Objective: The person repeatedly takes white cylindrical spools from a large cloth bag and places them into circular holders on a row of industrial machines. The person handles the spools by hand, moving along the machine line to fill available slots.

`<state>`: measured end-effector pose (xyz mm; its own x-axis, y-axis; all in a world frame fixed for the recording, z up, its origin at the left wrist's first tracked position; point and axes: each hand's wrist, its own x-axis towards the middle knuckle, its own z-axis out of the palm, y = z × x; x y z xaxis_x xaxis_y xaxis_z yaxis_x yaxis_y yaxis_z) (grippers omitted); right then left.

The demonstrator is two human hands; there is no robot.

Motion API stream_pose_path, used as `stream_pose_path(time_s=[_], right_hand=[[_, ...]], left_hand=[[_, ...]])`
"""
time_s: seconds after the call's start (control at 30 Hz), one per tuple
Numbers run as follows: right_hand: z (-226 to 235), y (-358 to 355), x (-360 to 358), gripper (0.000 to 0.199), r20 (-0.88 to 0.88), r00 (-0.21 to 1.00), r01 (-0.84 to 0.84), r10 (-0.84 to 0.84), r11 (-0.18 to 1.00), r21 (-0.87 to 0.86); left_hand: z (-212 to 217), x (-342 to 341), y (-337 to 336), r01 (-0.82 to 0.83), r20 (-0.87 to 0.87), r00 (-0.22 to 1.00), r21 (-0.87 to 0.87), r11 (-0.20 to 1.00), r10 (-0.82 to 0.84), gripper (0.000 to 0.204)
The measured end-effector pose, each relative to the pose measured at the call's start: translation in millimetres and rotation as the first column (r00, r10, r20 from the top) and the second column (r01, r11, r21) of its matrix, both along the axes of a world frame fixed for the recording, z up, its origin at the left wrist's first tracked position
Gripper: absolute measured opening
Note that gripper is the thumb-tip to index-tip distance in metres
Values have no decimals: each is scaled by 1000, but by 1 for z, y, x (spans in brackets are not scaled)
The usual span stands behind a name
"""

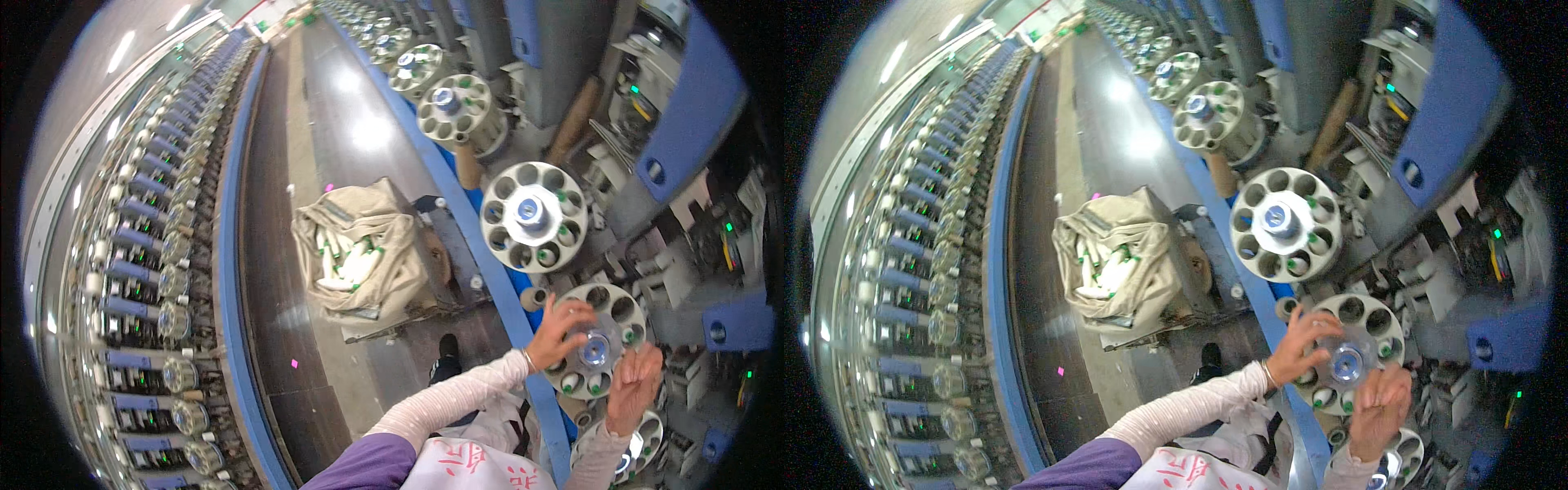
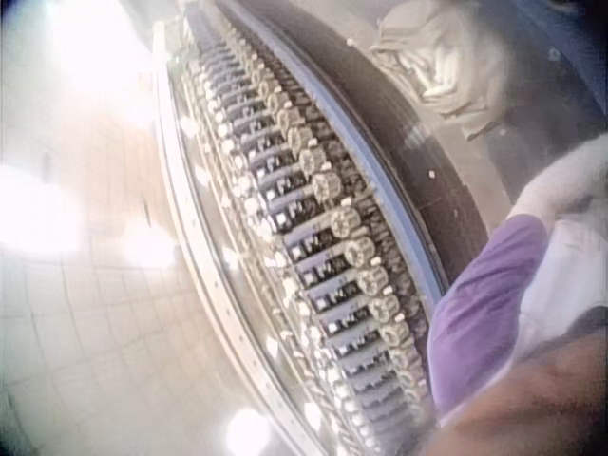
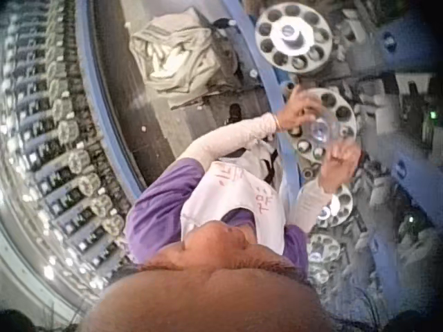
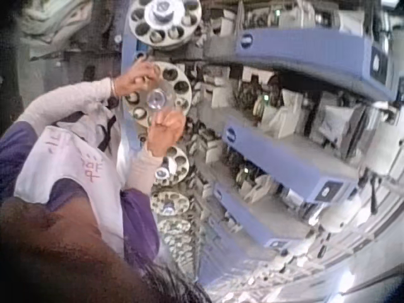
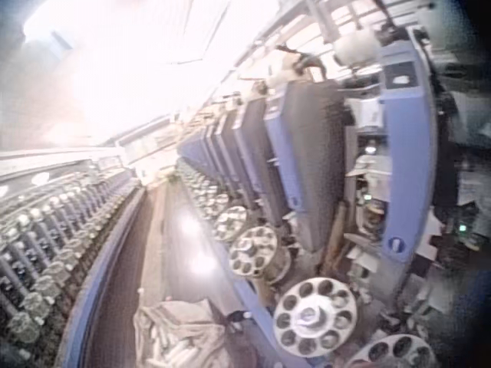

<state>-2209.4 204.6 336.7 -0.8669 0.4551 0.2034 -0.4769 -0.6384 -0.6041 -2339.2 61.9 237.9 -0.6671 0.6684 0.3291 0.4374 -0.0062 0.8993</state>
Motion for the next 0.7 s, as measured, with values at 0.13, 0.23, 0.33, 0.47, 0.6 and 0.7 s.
stream_pose_path(time_s=[0.13,0.23,0.33,0.47,0.6,0.7], right_hand=[[-51,14,10,11,196,758,-189,-622,78,979],[-76,7,6,10,-10,717,-187,-697,-205,961],[-79,-28,-22,11,174,608,-245,-775,25,969],[-78,-124,-112,12,187,793,-223,-580,9,975],[-112,-289,-237,11,162,983,-169,-87,-78,983],[-172,-415,-333,17,165,941,-175,294,6,985]], left_hand=[[-11,-6,-66,-82,-38,996,-99,992,78,32],[-17,-42,-162,-256,-127,965,-269,929,229,30],[-34,-88,-277,-467,-175,884,-296,833,433,26],[-92,-160,-434,-645,-314,763,-427,634,565,27],[-173,-210,-552,-485,-358,865,-778,400,352,37],[-217,-249,-592,-115,-95,986,-983,143,140,45]])
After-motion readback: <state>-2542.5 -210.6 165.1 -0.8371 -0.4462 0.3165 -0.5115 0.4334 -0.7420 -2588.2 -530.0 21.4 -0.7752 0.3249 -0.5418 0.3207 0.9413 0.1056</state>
